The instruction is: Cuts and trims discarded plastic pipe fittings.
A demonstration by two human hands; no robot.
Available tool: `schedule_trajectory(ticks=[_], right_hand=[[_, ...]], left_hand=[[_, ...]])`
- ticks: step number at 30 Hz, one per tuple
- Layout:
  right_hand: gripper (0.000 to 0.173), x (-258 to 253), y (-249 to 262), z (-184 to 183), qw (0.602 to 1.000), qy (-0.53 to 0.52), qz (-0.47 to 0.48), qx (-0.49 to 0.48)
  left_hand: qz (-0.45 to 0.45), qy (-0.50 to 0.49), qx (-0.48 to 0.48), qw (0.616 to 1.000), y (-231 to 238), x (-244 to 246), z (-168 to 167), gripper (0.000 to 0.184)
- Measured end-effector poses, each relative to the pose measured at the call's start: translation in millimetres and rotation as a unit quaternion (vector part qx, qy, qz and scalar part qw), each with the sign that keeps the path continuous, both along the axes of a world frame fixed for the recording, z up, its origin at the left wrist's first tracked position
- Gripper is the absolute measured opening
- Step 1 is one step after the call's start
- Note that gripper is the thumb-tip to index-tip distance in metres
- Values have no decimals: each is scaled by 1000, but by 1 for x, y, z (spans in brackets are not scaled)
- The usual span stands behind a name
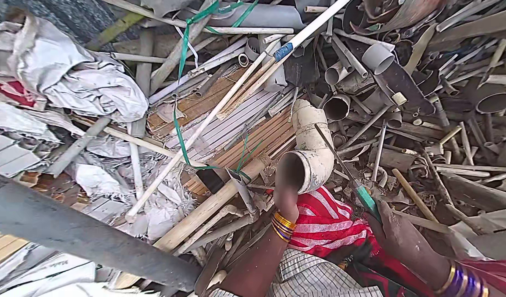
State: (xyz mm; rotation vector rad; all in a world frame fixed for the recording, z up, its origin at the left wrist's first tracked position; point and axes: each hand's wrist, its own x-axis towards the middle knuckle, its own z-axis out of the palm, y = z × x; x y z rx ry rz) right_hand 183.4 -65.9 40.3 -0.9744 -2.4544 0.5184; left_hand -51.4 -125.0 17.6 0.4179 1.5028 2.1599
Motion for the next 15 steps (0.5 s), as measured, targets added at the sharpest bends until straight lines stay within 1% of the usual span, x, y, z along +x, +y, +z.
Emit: schedule_trajectory(ticks=[1, 2, 3, 5, 8, 10, 12, 13, 15], right_hand=[[49, -5, -4, 2, 995, 62, -9, 76], [51, -9, -9, 7, 986, 105, -10, 130], [54, -13, -14, 13, 979, 129, -2, 158], [56, -19, -25, 29, 971, 151, 16, 186], [52, -25, -33, 52, 958, 173, 35, 225], [51, -29, -33, 60, 947, 196, 31, 253], [51, -34, -33, 54, 947, 195, 24, 255], [52, -36, -34, 46, 956, 176, 23, 233], [55, -40, -34, 26, 984, 106, 25, 141]], left_hand=[[0, 3, 3, 1000, 0, 2, -1, 59], [5, 8, 6, 1000, 1, 5, -1, 59], [9, 14, 8, 1000, 3, 8, 0, 59], [13, 17, 8, 1000, 7, 13, 3, 64], [30, 8, 11, 999, 14, 21, 7, 67], [35, 9, 15, 999, 17, 24, 8, 71], [37, 14, 16, 999, 17, 25, 8, 74], [36, 20, 15, 999, 16, 24, 8, 75], [33, 22, 20, 999, 13, 22, 9, 76]])
